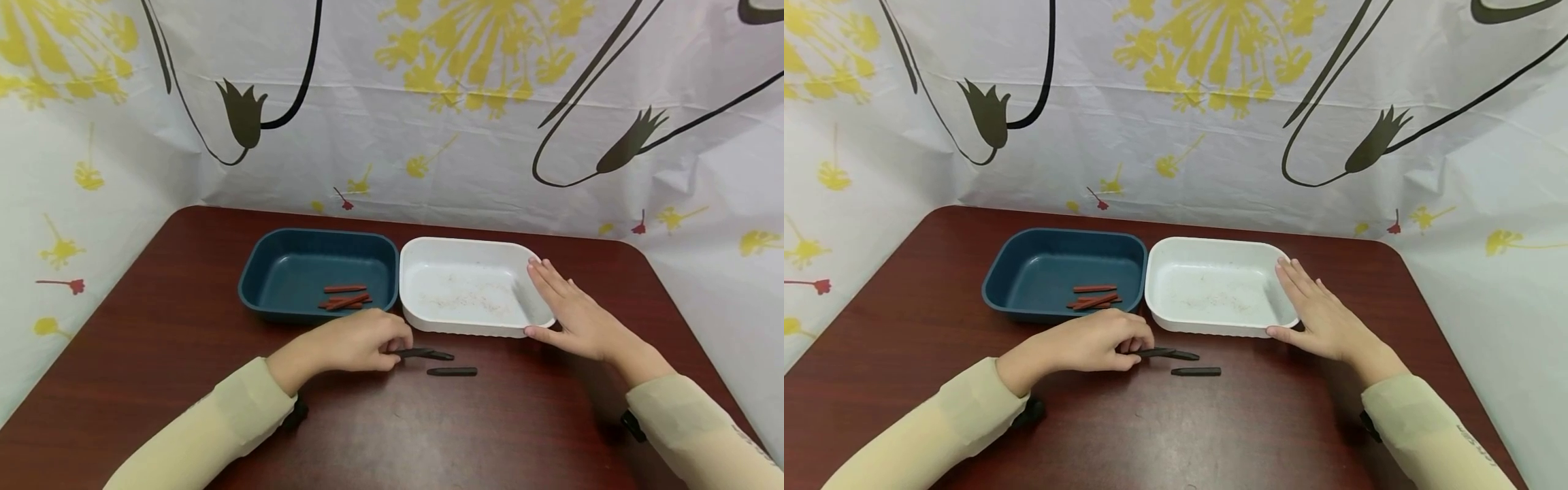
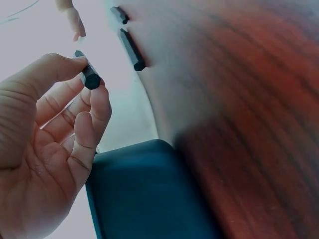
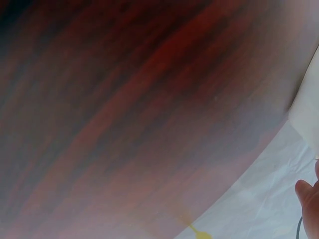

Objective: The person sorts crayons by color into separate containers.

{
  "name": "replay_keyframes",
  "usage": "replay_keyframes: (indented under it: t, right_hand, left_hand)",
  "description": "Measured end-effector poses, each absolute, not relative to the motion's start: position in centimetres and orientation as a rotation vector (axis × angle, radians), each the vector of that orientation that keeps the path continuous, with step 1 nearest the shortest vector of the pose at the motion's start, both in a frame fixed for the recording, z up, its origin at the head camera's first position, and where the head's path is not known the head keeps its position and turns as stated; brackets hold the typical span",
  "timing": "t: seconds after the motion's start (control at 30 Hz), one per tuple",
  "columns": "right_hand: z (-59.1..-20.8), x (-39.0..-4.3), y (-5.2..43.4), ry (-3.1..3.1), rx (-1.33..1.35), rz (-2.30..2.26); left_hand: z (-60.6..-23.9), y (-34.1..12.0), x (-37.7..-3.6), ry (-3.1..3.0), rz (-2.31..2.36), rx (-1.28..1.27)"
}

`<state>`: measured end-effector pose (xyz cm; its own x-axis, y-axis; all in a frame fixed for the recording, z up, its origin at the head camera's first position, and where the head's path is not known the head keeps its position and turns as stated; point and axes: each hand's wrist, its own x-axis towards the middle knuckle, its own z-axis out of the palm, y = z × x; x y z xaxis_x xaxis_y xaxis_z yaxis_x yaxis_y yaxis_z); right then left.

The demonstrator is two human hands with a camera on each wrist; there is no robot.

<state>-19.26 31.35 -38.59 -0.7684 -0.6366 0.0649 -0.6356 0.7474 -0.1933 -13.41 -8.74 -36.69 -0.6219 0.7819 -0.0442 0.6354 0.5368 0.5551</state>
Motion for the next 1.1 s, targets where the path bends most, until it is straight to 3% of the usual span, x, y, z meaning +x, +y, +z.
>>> replay_keyframes:
  t: [1.1]
  right_hand:
    - [-38.8,-19.3,31.4,2.941,-1.075,-0.346]
  left_hand:
    - [-33.6,-7.6,-16.0,2.602,0.785,1.189]
